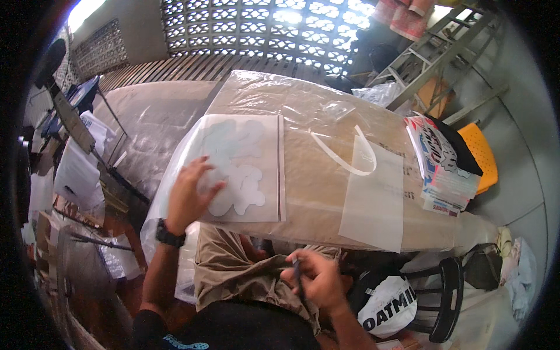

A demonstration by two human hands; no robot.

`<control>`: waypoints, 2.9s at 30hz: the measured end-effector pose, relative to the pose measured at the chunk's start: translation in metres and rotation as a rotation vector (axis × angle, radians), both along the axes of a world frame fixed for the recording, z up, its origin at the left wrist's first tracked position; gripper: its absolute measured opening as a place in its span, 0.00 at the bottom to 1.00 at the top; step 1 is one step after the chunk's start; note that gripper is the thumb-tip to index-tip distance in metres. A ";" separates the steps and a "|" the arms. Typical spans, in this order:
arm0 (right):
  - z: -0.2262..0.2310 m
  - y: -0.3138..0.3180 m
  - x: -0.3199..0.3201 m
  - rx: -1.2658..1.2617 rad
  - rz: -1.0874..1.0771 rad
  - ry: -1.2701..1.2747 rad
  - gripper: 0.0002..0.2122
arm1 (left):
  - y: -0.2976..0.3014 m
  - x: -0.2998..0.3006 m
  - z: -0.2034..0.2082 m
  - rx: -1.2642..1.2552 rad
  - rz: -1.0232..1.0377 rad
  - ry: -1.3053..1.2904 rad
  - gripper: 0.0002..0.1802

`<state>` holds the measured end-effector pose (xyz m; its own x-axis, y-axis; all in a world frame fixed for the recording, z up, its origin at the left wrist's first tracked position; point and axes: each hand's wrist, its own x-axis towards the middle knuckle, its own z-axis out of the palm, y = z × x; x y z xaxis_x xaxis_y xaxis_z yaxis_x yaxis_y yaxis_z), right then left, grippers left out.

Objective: The person uses scissors to cut around the outlines of printed graphic transfers and text on sheets, then moves the trimmed pieces to a stack.

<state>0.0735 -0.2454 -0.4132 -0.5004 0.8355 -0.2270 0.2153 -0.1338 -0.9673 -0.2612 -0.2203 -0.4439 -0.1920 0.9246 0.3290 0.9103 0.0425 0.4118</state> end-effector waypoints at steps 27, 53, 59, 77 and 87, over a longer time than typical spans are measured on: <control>-0.030 -0.052 -0.066 -0.206 -0.199 0.148 0.24 | -0.014 0.054 -0.016 -0.013 0.002 0.093 0.45; -0.024 -0.025 -0.078 -0.019 -0.153 0.061 0.35 | -0.013 0.056 -0.016 0.034 0.014 0.081 0.52; -0.022 -0.009 -0.086 -0.017 -0.160 0.051 0.35 | -0.014 0.055 -0.017 0.034 0.022 0.089 0.52; -0.012 0.057 -0.108 0.041 -0.144 0.012 0.32 | -0.013 0.058 -0.010 0.004 -0.006 0.066 0.48; -0.010 0.086 -0.123 0.051 -0.144 0.045 0.34 | -0.013 0.056 -0.013 0.001 0.001 0.058 0.49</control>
<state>-0.0494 -0.1592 -0.4232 -0.3828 0.9094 -0.1626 0.1537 -0.1109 -0.9819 -0.2050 -0.2329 -0.4567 -0.1735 0.9242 0.3403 0.9326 0.0431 0.3584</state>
